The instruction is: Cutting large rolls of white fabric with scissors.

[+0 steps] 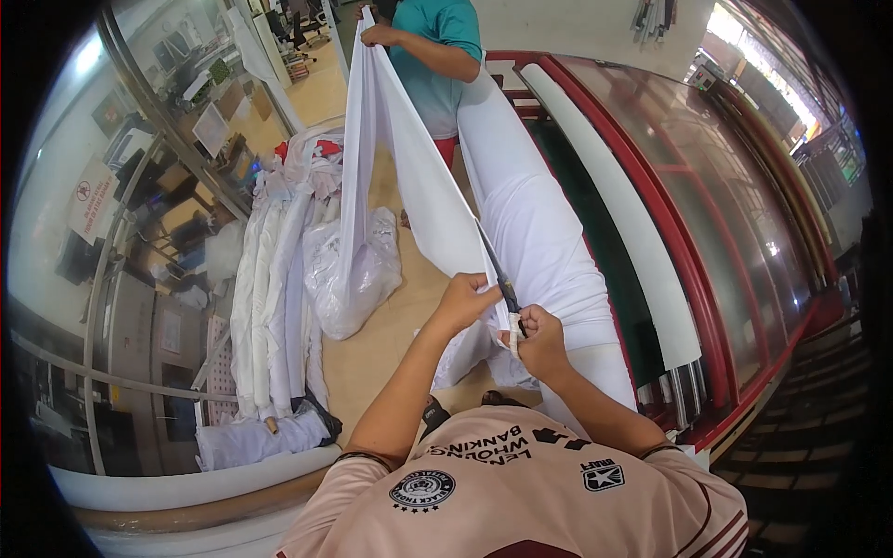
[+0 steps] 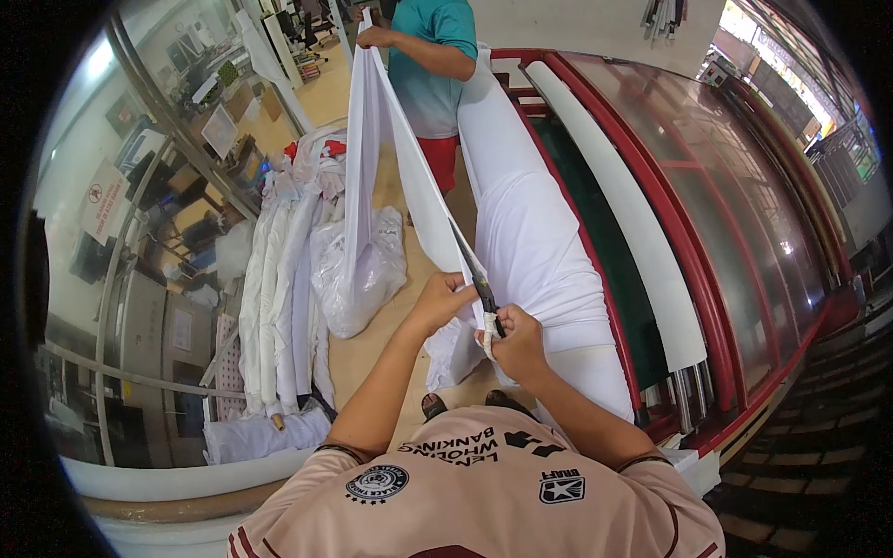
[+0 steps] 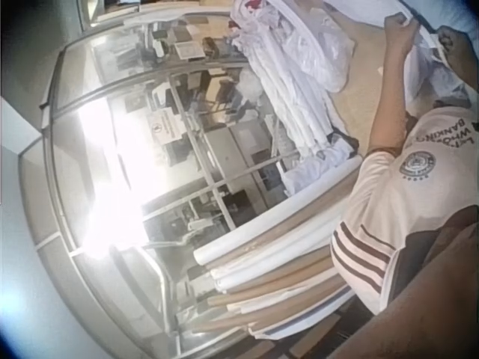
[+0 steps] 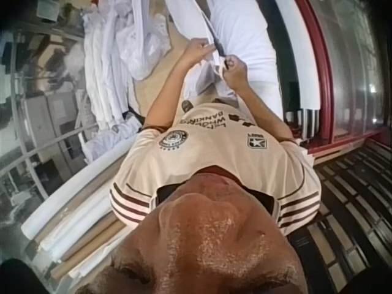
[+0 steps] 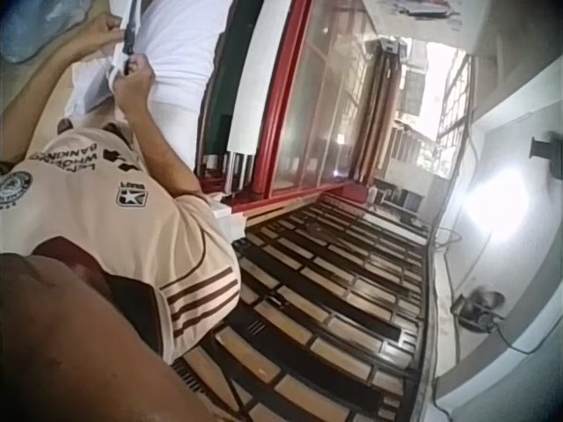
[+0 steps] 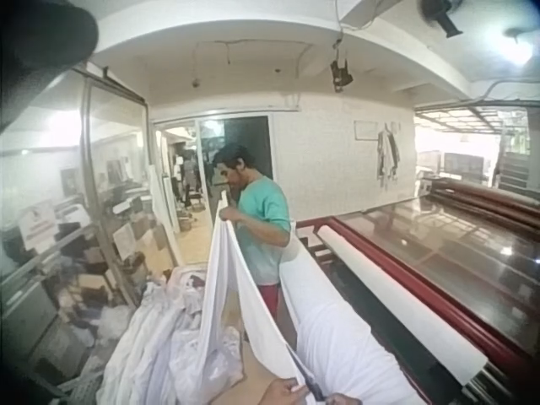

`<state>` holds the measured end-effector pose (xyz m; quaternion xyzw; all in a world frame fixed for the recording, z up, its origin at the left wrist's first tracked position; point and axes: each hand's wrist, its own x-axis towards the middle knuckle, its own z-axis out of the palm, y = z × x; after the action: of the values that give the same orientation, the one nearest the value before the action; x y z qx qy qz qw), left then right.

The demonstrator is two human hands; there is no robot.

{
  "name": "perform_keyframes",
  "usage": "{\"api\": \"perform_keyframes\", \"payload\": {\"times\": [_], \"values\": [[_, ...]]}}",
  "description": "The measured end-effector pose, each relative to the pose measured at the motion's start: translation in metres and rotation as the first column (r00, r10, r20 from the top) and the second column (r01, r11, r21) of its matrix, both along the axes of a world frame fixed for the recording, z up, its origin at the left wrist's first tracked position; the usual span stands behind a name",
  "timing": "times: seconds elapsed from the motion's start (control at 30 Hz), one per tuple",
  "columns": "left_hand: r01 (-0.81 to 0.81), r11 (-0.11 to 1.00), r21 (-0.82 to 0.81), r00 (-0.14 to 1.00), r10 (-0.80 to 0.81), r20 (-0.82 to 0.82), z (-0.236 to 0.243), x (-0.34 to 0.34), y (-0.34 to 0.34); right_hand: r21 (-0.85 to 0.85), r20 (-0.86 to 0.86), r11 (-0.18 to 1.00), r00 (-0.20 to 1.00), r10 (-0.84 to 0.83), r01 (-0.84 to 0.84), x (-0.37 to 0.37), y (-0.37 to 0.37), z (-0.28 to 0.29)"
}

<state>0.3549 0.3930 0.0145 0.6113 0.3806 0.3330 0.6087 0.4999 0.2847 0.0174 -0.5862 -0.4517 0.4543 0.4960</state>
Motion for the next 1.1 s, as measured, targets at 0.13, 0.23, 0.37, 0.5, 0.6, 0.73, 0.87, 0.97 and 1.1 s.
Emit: {"api": "perform_keyframes", "payload": {"times": [0.13,0.23,0.37,0.5,0.6,0.73,0.87,0.97,1.1], "values": [[-0.089,0.992,0.087,0.971,0.106,-0.215,0.001,0.014,0.002,0.032,0.074,0.999,0.997,-0.020,0.018,0.003,0.004,-0.008],[-0.198,0.902,0.384,0.901,0.322,-0.291,0.007,0.025,0.000,0.084,0.075,0.996,0.996,-0.045,0.039,0.004,0.009,-0.009],[-0.207,0.886,0.416,0.839,0.379,-0.390,0.021,0.032,-0.005,0.121,0.239,0.991,0.967,-0.083,0.056,0.007,0.011,-0.003],[-0.182,0.853,0.489,0.753,0.441,-0.489,0.022,0.031,-0.005,0.113,0.443,0.993,0.892,-0.088,0.042,0.013,0.009,0.006],[-0.076,0.855,0.513,0.780,0.372,-0.504,0.012,0.027,0.001,0.081,0.506,0.997,0.862,-0.038,-0.004,0.014,0.010,0.009],[-0.040,0.878,0.477,0.803,0.313,-0.508,-0.001,0.029,0.002,0.046,0.470,0.996,0.882,0.045,-0.076,0.024,0.017,0.020],[-0.030,0.832,0.554,0.771,0.372,-0.516,-0.008,0.022,-0.007,-0.055,0.519,0.982,0.835,0.182,-0.180,0.057,0.017,0.038],[0.030,0.836,0.548,0.778,0.324,-0.538,-0.012,0.019,-0.018,-0.287,-0.017,0.916,0.957,0.288,-0.281,0.068,0.012,0.044],[0.044,0.857,0.513,0.786,0.287,-0.548,-0.017,0.016,-0.032,-0.373,-0.556,0.796,0.802,0.219,-0.476,0.063,0.001,0.041]]}}
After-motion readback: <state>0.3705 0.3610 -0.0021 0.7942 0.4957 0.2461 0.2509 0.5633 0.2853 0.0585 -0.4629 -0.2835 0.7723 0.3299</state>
